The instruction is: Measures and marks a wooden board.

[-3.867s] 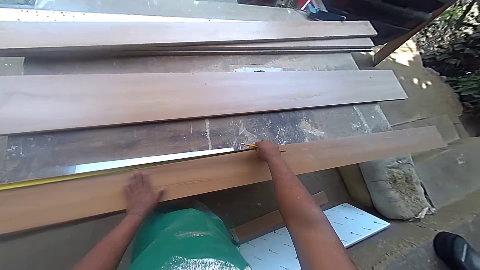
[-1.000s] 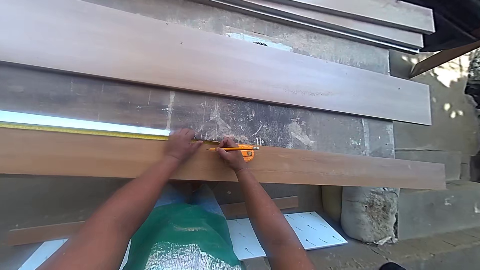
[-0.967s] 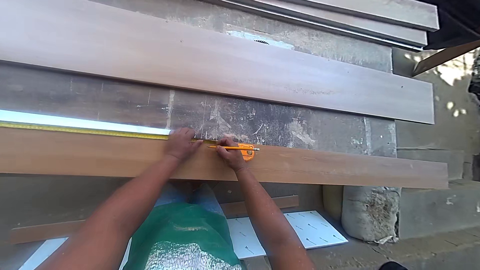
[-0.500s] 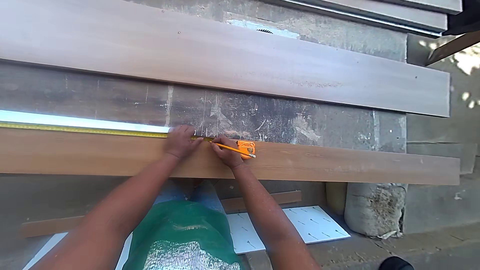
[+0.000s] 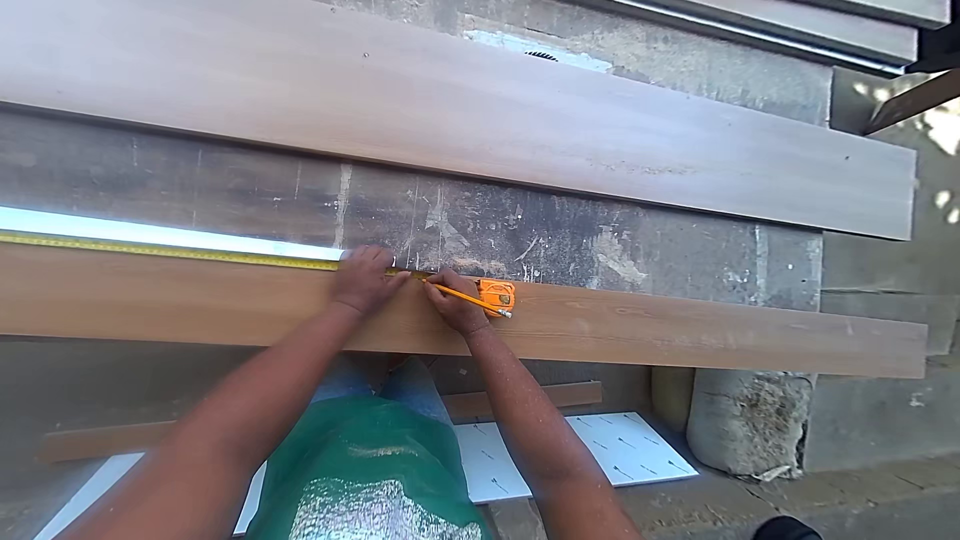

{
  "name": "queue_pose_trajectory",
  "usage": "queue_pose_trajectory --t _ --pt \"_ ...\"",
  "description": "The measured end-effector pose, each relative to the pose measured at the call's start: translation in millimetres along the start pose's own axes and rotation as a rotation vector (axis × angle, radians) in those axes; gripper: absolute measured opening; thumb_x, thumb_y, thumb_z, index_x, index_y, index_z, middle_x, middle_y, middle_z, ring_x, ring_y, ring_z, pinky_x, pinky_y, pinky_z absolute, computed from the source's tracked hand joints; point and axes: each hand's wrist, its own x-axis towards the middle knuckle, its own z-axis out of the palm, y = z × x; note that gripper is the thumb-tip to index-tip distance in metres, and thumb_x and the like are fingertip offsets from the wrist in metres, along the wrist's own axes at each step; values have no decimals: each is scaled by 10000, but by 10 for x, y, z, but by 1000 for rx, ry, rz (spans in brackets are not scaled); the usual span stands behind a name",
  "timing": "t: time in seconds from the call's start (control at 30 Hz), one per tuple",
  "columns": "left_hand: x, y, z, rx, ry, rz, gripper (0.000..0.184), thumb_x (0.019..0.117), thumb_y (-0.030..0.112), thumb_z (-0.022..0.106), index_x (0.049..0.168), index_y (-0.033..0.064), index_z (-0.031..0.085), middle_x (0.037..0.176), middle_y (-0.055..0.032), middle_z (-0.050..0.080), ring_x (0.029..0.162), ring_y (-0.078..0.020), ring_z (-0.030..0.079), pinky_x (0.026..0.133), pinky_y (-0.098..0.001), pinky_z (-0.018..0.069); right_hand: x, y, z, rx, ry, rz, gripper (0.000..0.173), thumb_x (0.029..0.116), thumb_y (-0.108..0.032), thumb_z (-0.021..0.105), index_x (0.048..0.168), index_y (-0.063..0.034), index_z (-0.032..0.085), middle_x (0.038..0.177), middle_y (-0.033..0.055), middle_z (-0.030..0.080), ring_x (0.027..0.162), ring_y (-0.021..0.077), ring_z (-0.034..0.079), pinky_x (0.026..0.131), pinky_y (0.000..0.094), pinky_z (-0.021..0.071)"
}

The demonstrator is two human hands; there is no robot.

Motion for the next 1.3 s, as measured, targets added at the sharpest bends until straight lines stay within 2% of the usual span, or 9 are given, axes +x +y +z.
queue_pose_trajectory --t 0.2,0.5,0.67,0.83,1.13,1.3 --pt "-5 25 -22 -1 -19 -10 478 957 523 654 971 47 702 1058 -173 707 1070 -381 661 913 -581 484 -11 -1 6 -19 5 -10 117 944 -100 688 980 9 715 804 116 711 719 207 686 701 409 575" --pt "-7 7 -12 -13 -4 -3 490 958 527 655 985 39 702 1056 -176 710 1052 -385 666 886 -578 493 -12 -36 -1 -13 5 -3 121 951 -92 679 987 17 719 836 132 718 755 225 698 733 422 582" --pt "-10 16 -24 -7 -5 -5 498 962 534 645 978 39 701 1041 -177 708 1046 -383 666 877 -574 494 -16 -38 8 -9 26 -31 104 943 -73 679 974 18 717 809 125 713 713 210 686 696 403 577" --pt "-13 18 -13 -5 13 -1 487 956 525 654 956 41 699 1026 -177 708 1035 -382 669 863 -577 493 -19 -31 16 -22 29 -36 104 942 -70 677 974 21 718 818 130 716 729 220 691 707 412 578" --pt "8 24 -48 -12 -30 -15 502 958 530 653 980 29 693 1054 -182 707 1062 -387 663 899 -581 481 -9 -24 24 -40 25 -27 110 944 -79 676 974 16 723 834 135 722 754 232 701 727 424 580" --pt "11 14 -36 1 -38 -15 510 958 541 645 978 33 687 1047 -180 702 1055 -380 661 900 -576 480 -4 12 25 -8 40 -27 90 931 -90 669 920 -10 709 750 87 692 658 175 656 640 376 554"
